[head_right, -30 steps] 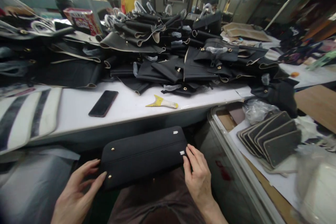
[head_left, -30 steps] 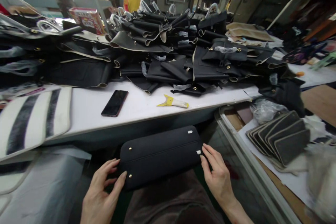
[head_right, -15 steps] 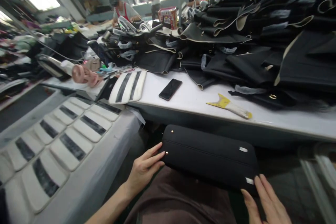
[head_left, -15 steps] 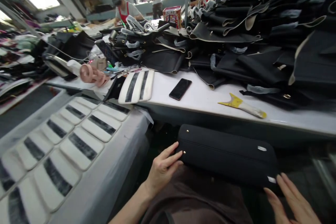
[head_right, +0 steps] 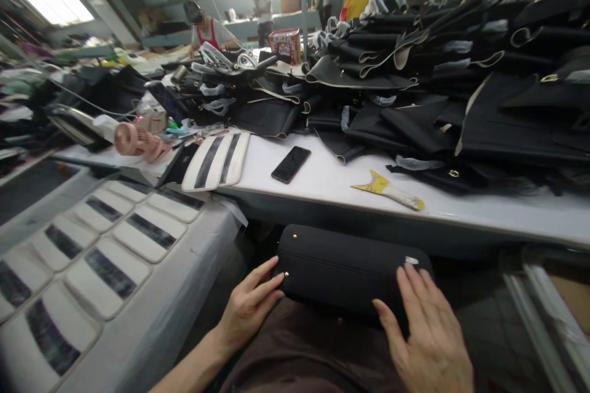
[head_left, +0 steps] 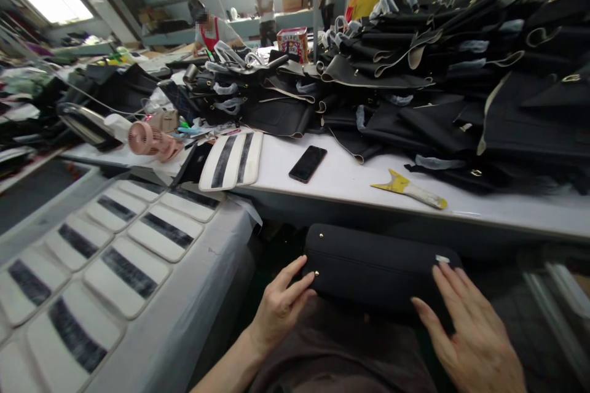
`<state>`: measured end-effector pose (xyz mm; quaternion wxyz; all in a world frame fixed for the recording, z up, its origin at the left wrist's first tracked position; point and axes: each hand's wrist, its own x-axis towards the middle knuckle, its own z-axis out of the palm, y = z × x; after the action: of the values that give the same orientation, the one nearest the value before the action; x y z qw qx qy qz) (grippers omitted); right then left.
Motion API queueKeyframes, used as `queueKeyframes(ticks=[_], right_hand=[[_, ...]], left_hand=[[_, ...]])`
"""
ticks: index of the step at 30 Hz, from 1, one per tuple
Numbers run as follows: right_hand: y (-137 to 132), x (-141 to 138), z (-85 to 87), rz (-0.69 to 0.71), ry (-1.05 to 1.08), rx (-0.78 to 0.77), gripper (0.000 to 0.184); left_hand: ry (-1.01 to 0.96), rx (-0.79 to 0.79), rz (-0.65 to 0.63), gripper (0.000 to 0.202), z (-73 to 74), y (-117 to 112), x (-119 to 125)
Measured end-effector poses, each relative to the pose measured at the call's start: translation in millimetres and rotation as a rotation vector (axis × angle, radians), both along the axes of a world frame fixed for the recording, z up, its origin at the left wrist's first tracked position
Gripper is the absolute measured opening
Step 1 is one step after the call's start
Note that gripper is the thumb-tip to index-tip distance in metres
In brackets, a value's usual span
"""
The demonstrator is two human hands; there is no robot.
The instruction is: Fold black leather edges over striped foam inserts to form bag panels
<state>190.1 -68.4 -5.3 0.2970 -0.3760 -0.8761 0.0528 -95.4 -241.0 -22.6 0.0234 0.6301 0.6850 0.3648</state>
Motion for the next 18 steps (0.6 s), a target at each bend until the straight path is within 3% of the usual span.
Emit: queueKeyframes(ticks=[2, 5, 10, 13, 16, 18], right_hand=[[-1, -24, 9.4, 0.065, -0.071, 0.027, 0.065], [-6, -46, 5.3, 0.160, -0.200, 0.024, 0.064], [-19, -52, -12.8, 0.199, -0.325, 0.006, 0.061], [-19, -51, -15.1, 0.203, -0.346, 0.001, 0.062], [-10, -53, -9.8, 0.211, -0.341, 0.004, 0.063], [2, -57, -4.0, 0.194, -0.318, 0.010, 0.063]], left_hand=[[0.017, 0.034, 0.003, 0.036, -0.9, 0, 1], [-0.012, 0.054, 0.024, 0.036, -3.8, 0, 4], [-0.088, 0.100, 0.045, 0.040, -18.4, -2, 9], [-0.090, 0.129, 0.052, 0.043, -26.1, -5, 11], [-0.070, 0.112, 0.068, 0.038, -20.2, -7, 10], [-0.034, 0.088, 0.069, 0.025, -5.5, -3, 5]])
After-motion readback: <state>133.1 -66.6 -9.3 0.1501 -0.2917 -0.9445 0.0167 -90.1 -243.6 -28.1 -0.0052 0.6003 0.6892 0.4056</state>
